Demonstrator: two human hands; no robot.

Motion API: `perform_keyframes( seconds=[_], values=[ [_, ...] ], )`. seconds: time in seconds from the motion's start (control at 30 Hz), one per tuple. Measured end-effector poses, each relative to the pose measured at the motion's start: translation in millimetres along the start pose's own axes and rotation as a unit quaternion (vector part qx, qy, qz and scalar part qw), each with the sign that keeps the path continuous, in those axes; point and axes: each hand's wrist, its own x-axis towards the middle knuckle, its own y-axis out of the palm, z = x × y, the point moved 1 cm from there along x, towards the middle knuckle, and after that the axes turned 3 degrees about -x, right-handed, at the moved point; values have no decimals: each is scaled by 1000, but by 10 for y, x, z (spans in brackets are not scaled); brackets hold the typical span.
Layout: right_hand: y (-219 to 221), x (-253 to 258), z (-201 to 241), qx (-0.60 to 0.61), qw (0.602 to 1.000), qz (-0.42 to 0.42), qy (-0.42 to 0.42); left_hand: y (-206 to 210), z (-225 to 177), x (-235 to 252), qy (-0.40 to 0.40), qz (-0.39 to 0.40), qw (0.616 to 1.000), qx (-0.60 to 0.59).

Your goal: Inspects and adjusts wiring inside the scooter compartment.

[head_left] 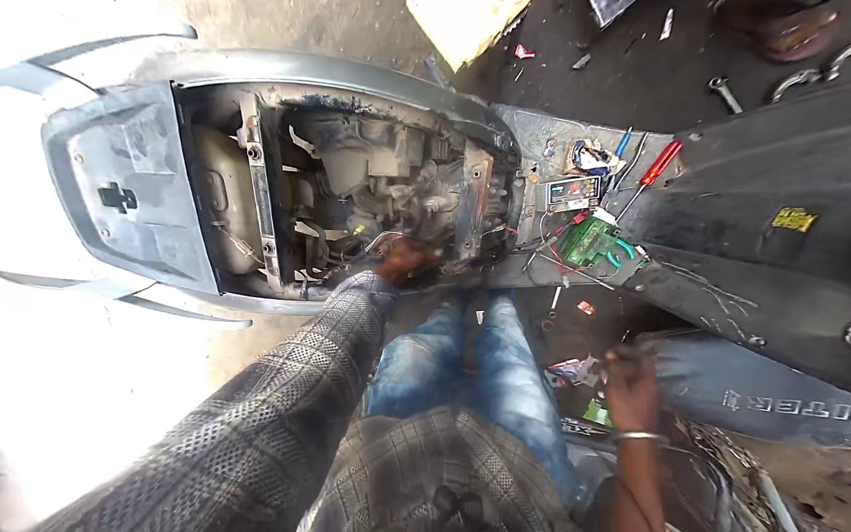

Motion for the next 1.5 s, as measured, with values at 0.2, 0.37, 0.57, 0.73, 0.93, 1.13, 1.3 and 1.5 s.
perform_keyframes(
  seconds=[0.2,0.37,0.57,0.73,0.93,1.13,1.3,1.5],
  values=[
    [-18,-660,-841,70,981,-91,154,117,-39,-63,-22,-104,975,197],
    [97,-836,-825,151,964,-136,172,7,79,24,26,-21,988,153],
    [-16,-821,-498,47,984,-127,119,-33,75,1,20,0,998,58],
    [-39,-799,-457,49,987,-135,67,11,51,-6,17,-24,998,49],
    [-56,-758,-384,62,989,-116,69,-34,-727,-815,-42,12,993,108],
    [-28,-679,-349,47,991,-104,65,-25,-193,-432,84,-40,988,127],
    [-3,-665,-342,44,993,-94,50,116,-38,-217,40,-112,973,197],
    [-69,-673,-382,41,992,-102,59,21,-1136,-1080,-68,17,974,216]
  ],
)
